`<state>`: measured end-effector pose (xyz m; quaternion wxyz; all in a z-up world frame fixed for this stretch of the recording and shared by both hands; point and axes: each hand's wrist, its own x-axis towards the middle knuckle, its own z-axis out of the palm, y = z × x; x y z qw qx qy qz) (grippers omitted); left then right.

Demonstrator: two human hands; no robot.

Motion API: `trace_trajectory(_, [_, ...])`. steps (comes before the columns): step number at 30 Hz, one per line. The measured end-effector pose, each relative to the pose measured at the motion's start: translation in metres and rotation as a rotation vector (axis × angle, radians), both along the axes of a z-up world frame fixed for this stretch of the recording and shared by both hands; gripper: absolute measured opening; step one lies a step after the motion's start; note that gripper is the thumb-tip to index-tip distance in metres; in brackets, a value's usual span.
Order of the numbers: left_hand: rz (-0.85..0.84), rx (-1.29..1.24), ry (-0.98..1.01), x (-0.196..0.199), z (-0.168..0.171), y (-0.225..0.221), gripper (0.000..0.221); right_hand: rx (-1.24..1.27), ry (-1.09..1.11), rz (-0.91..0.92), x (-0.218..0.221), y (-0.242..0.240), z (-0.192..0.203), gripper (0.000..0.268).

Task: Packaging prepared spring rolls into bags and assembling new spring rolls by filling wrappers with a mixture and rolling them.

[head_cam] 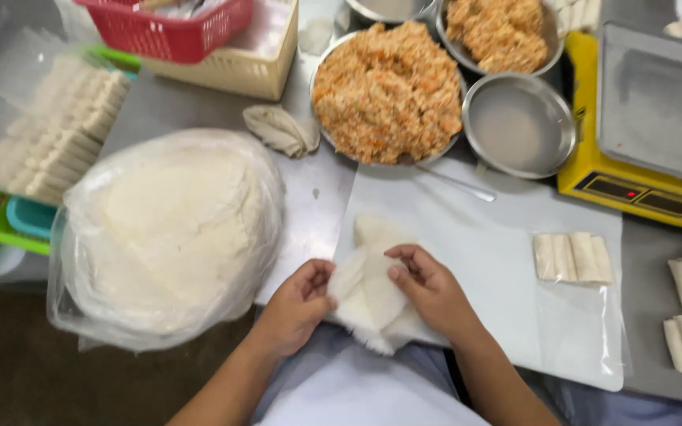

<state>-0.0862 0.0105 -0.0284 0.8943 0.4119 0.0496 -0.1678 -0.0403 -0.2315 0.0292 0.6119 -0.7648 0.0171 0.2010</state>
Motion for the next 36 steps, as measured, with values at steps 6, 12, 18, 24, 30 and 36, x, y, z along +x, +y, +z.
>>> trace_trajectory(6, [-0.026, 1.045, -0.354, 0.010, 0.046, -0.015, 0.080, -0.150, -0.270, 0.300, -0.015, 0.024, -0.009, 0.027])
trace_trajectory(12, [-0.027, 1.080, -0.093, 0.014, 0.030, 0.008, 0.031, -0.428, -0.215, 0.110, -0.002, -0.017, 0.000, 0.025])
trace_trajectory(18, [-0.097, 0.941, -0.295, 0.010, 0.071, -0.019, 0.030, -0.169, -0.157, 0.328, -0.012, 0.025, 0.026, 0.044])
trace_trajectory(24, [-0.025, 0.996, -0.561, 0.006, 0.079, -0.013, 0.038, -0.158, -0.228, 0.203, -0.007, 0.026, 0.015, 0.028])
trace_trajectory(30, [0.097, 1.090, -0.638, 0.016, 0.062, -0.003, 0.017, -0.220, -0.295, 0.132, -0.003, 0.006, -0.017, 0.024])
trace_trajectory(36, [-0.019, 0.909, -0.331, 0.011, 0.054, 0.000, 0.027, -0.337, -0.323, 0.224, 0.001, -0.019, 0.001, 0.042])
